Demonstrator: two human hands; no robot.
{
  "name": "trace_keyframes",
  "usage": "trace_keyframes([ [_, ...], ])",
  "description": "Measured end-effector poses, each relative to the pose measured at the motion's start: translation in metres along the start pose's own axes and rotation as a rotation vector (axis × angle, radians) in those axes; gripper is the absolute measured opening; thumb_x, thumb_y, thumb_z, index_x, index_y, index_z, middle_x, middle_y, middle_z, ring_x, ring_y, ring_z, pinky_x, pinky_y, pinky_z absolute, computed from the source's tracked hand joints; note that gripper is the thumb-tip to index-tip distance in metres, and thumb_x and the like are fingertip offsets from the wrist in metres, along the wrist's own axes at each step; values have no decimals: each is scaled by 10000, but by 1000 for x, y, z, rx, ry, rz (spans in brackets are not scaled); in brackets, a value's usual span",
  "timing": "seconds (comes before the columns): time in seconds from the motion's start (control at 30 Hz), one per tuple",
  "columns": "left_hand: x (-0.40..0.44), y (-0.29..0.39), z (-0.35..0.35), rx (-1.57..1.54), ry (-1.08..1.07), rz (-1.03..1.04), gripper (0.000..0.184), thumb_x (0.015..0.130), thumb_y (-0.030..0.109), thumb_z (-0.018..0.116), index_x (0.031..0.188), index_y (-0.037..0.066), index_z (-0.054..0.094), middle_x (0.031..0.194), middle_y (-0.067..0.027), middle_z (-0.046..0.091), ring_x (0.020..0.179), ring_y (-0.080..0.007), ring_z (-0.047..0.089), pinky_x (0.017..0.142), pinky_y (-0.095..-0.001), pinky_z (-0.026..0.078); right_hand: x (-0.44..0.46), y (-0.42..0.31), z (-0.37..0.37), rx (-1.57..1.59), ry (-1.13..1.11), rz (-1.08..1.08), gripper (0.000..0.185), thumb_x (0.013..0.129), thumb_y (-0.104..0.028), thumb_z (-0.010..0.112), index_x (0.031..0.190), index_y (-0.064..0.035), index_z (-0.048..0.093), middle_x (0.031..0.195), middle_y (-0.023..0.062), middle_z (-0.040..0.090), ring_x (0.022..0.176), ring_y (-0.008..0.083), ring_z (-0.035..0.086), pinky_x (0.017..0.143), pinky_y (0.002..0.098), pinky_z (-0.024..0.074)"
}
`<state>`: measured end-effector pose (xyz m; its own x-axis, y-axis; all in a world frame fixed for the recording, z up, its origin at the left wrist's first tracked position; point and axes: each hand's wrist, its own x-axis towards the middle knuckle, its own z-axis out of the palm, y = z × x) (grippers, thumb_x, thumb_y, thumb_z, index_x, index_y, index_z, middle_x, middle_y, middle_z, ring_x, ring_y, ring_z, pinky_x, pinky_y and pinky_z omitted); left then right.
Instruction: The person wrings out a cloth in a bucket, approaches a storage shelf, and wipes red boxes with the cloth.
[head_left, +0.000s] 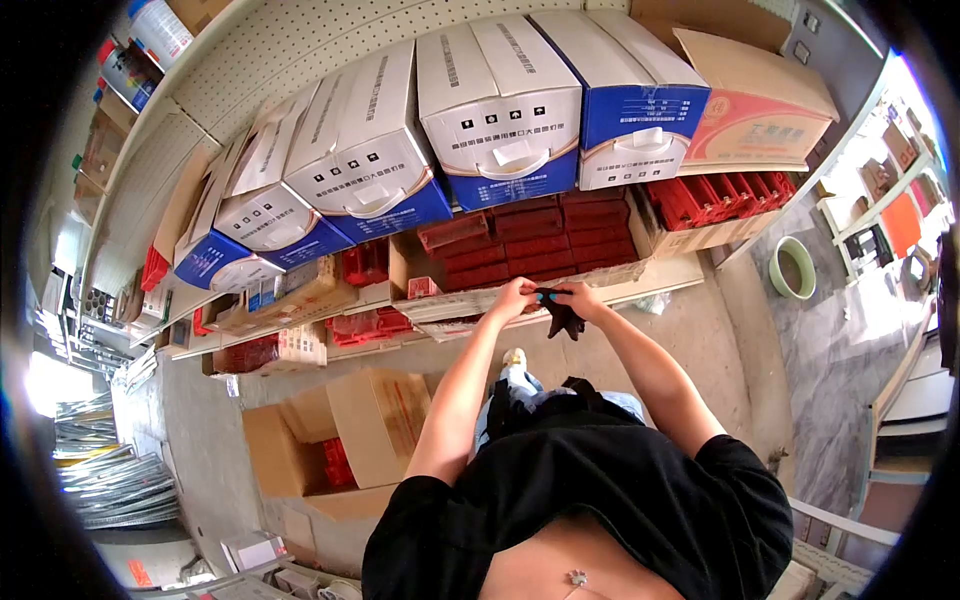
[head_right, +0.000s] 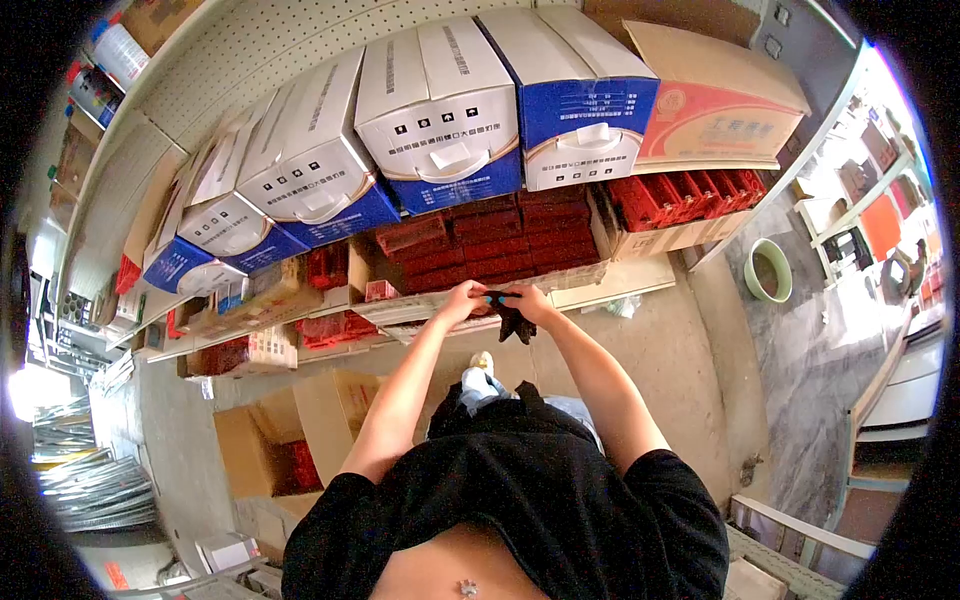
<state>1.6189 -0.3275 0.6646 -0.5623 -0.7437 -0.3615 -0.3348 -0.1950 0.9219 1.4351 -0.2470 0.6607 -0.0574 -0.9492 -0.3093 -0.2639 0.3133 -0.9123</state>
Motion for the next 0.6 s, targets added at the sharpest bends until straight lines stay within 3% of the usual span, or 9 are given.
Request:
trace_keyframes([
  [0.23,2,-31,-19,-33,126,-73,251,815,193,657,994,35,580,847,-74,637,729,-158,624,621,-295,502,13,7,-2,83,148,-6,261,839,-194,632,1011,2,645,869,53,649,793,129,574,725,279,453],
  [0.37,2,-42,-30,228,224,35,194,811,208,630,930,55,622,885,-109,659,847,-229,631,731,-348,485,11,15,5,178,199,-1,258,845,-204,628,993,7,645,860,39,640,779,116,561,709,275,447],
  [0.47,22,-50,-53,383,259,128,166,809,211,614,908,78,629,878,-107,663,860,-257,633,752,-367,483,4,1,6,88,161,73,318,838,-219,643,1060,8,623,935,98,659,834,169,601,752,297,460],
  [0.6,40,-62,-85,530,210,174,172,815,237,593,905,96,634,909,-115,667,897,-285,628,761,-399,487,20,-5,29,230,324,-19,241,845,-201,629,962,10,637,846,43,616,775,114,551,703,268,442],
])
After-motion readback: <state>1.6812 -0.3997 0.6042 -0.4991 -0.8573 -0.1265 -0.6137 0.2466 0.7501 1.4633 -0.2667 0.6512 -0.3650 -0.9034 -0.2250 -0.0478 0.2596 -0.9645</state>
